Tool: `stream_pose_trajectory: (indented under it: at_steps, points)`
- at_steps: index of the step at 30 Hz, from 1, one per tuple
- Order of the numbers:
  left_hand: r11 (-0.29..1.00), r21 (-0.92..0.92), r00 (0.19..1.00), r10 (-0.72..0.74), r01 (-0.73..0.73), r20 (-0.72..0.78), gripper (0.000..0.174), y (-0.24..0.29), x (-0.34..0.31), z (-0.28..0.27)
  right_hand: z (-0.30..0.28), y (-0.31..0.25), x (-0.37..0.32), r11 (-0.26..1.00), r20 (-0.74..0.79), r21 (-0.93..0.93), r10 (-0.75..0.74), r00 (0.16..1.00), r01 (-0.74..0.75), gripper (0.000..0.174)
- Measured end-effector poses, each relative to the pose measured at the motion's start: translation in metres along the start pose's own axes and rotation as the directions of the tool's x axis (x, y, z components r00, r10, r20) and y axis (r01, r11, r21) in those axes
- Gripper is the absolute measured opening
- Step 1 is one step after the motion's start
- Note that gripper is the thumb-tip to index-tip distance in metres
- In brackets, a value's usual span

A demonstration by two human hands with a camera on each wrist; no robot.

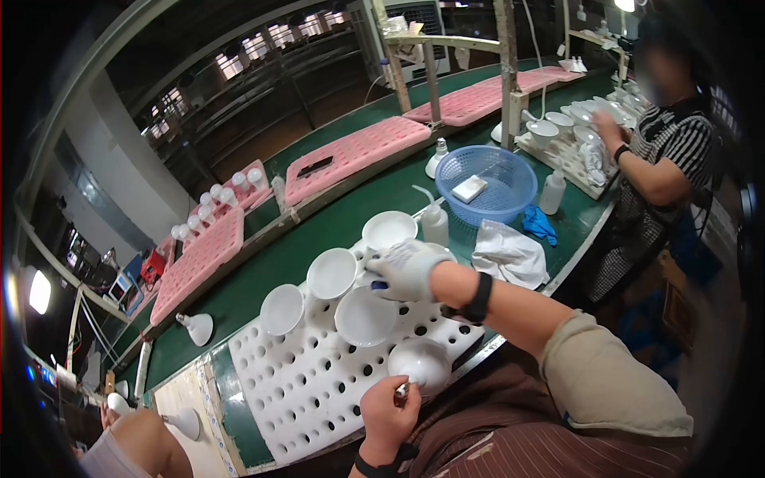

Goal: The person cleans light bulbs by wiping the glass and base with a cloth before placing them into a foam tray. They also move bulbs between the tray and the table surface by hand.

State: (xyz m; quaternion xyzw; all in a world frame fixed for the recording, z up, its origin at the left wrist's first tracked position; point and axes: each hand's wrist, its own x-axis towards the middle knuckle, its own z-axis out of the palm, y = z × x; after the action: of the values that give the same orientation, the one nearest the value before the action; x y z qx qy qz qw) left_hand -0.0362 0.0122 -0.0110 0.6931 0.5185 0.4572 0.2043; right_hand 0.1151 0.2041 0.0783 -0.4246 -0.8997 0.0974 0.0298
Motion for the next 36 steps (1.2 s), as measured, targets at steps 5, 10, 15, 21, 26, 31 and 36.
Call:
stream_pose_trajectory:
  at_steps: [5, 10, 15, 21, 26, 31, 36]
  points:
    - [0.998, 0.034, 0.999, 0.047, -0.046, -0.023, 0.015, -0.006, 0.0, -0.002, 0.024, 0.0, 0.047, 0.986, 0.084, -0.131, 0.111, 0.99, -0.099, 0.044]
    - [0.994, -0.066, 0.995, -0.091, 0.089, -0.034, 0.015, -0.013, 0.001, -0.005, 0.014, 0.012, -0.019, 0.998, -0.427, -0.008, 0.046, 0.903, -0.055, 0.043]
    - [0.987, -0.112, 0.992, -0.12, 0.114, -0.049, 0.009, -0.025, -0.001, -0.005, 0.027, 0.117, -0.105, 0.849, -0.451, 0.172, 0.518, 0.727, -0.499, 0.049]
    - [0.94, -0.314, 0.986, -0.157, 0.133, -0.052, 0.011, -0.02, 0.019, 0.029, 0.113, 0.152, -0.148, 0.77, -0.15, -0.033, 0.626, 0.765, -0.637, 0.062]
    - [0.941, -0.278, 0.977, -0.211, 0.193, -0.035, 0.014, -0.009, 0.028, 0.045, 0.076, 0.118, -0.174, 0.789, -0.381, 0.534, 0.546, 0.746, -0.304, 0.034]
    - [0.978, -0.206, 0.999, -0.034, 0.031, -0.011, 0.011, 0.0, 0.034, 0.057, 0.097, 0.019, -0.144, 0.936, -0.351, 0.339, 0.031, 0.936, 0.096, 0.056]
    - [0.9, -0.385, 0.976, -0.218, 0.205, 0.009, 0.01, -0.019, 0.025, 0.047, 0.13, 0.021, -0.121, 0.504, -0.189, 0.861, 0.441, 0.877, -0.068, 0.034]
